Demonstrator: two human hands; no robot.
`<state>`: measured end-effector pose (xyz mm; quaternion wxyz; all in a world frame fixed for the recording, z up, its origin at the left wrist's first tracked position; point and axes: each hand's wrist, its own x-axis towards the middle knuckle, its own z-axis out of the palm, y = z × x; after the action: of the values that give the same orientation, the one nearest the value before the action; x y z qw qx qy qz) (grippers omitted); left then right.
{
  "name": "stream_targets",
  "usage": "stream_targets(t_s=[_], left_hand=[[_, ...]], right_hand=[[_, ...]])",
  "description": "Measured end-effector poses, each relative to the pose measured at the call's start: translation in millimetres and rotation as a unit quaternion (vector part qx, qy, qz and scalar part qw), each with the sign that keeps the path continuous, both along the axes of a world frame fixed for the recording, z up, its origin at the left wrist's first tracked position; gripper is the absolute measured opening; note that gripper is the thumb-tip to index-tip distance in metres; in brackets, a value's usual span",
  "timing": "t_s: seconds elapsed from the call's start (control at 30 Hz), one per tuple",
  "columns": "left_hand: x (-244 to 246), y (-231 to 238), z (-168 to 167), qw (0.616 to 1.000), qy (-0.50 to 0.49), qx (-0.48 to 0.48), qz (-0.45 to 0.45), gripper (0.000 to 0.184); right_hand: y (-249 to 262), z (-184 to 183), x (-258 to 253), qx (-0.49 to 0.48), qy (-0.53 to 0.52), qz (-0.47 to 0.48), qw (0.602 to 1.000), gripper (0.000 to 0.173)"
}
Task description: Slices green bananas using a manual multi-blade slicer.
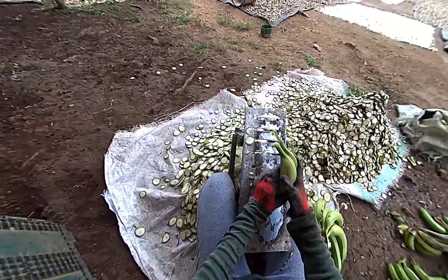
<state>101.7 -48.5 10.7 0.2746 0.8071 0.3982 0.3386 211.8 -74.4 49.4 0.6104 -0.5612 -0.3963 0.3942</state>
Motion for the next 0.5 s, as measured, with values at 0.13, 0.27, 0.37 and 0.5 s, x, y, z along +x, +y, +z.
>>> stream_targets(t_s=[0.13, 0.27, 0.37, 0.5], left_hand=[[-8.2, 7.3, 24.7, 0.971, 0.175, -0.143, -0.073, 0.101], [-6.5, 23.6, 27.3, 0.917, 0.334, -0.199, -0.086, 0.097], [3.8, 22.6, 29.9, 0.907, 0.356, -0.222, -0.037, 0.091], [-40.7, 15.3, 16.5, 0.956, 0.254, -0.139, -0.039, 0.107]], right_hand=[[-7.1, -9.2, 11.6, -0.008, 0.004, -0.063, 0.998, 0.111], [9.7, -11.4, 5.2, 0.020, -0.026, -0.107, 0.994, 0.099], [32.8, -7.1, -2.0, 0.007, -0.116, -0.139, 0.984, 0.090], [-7.1, -18.5, 8.2, 0.020, -0.179, -0.122, 0.976, 0.085]])
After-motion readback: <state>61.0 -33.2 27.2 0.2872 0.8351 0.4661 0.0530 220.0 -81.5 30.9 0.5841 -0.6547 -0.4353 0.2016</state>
